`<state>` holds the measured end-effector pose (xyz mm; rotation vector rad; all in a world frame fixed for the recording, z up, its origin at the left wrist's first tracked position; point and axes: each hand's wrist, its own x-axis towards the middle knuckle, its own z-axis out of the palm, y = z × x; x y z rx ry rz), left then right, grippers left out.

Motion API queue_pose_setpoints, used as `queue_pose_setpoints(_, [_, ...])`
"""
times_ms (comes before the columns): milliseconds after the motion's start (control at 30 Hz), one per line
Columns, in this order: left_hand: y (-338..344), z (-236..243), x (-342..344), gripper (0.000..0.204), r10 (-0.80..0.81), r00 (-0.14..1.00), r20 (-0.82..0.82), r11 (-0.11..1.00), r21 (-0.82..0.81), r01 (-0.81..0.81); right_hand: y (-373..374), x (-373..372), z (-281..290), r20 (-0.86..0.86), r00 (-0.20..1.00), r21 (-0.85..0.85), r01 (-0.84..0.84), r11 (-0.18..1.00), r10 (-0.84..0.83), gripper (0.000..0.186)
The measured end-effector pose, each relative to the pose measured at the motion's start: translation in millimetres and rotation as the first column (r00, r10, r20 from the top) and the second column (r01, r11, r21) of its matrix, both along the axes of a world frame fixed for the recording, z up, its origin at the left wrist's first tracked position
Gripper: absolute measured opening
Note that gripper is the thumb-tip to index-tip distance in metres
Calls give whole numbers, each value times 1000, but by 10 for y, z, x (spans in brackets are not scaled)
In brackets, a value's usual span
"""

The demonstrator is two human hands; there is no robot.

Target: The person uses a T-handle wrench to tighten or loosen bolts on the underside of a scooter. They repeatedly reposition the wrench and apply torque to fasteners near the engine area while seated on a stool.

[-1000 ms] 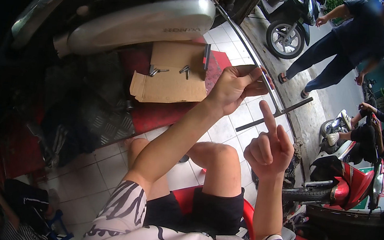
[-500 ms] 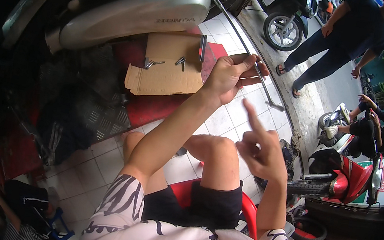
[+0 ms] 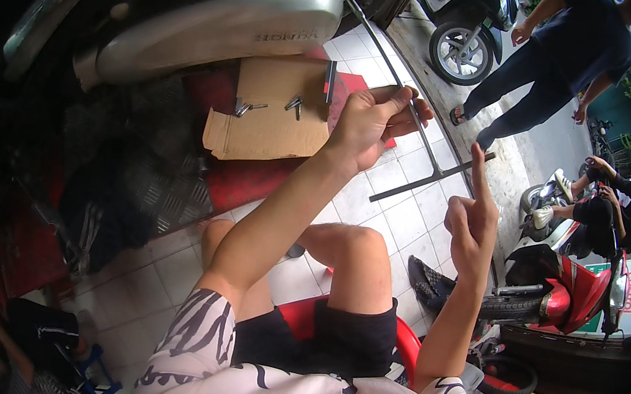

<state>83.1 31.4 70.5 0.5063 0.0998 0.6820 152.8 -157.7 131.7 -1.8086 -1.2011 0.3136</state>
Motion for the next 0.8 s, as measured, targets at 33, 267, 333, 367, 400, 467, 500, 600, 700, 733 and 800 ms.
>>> queue_pose_setpoints(33, [4, 2, -10, 18, 2, 1000, -12, 1000, 5, -2, -4, 23, -31, 72, 997, -143, -6, 990, 16, 73])
queue_pose_setpoints(267, [28, -32, -24, 17, 16, 1000, -16, 1000, -23, -16, 29, -225, 44, -40, 924, -107, -383, 918, 381, 78])
queue_pose_setpoints(333, [39, -38, -33, 17, 23, 1000, -14, 999, -27, -23, 44, -100, 35, 103, 991, -53, -85, 995, 90, 78])
queue_pose_setpoints(367, [39, -32, -29, 16, 26, 1000, -9, 999, -24, -26, 44, -32, 31, 180, 983, -128, -4, 992, 27, 76])
queue_pose_setpoints(400, [40, -27, -28, 16, 29, 1000, -4, 999, -21, -29, 29, -28, -4, 187, 981, -184, -19, 983, 54, 74])
queue_pose_setpoints(467, [37, -25, -27, 16, 29, 1000, -9, 999, -30, -29, -25, -30, -71, 194, 975, -297, -48, 954, 110, 70])
queue_pose_setpoints(500, [32, -26, -24, 16, 29, 1000, -11, 999, -37, -29, -27, -103, -98, 152, 984, -354, -31, 935, 90, 65])
queue_pose_setpoints(600, [48, -11, -18, 15, 44, 999, -8, 998, -53, -44, 0, -130, -127, 158, 904, -413, -306, 858, 398, 65])
queue_pose_setpoints(700, [68, -31, -12, 15, 51, 998, 21, 996, -72, -50, 27, -176, 8, 183, 938, -208, -258, 944, 296, 71])
queue_pose_setpoints(733, [72, -39, -14, 15, 55, 998, 10, 996, -75, -55, 36, -178, 45, 185, 965, -148, -159, 976, 185, 72])
queue_pose_setpoints(800, [63, -24, 9, 16, 55, 998, -2, 996, -76, -55, 58, -68, 7, 145, 988, -141, 70, 988, -49, 70])
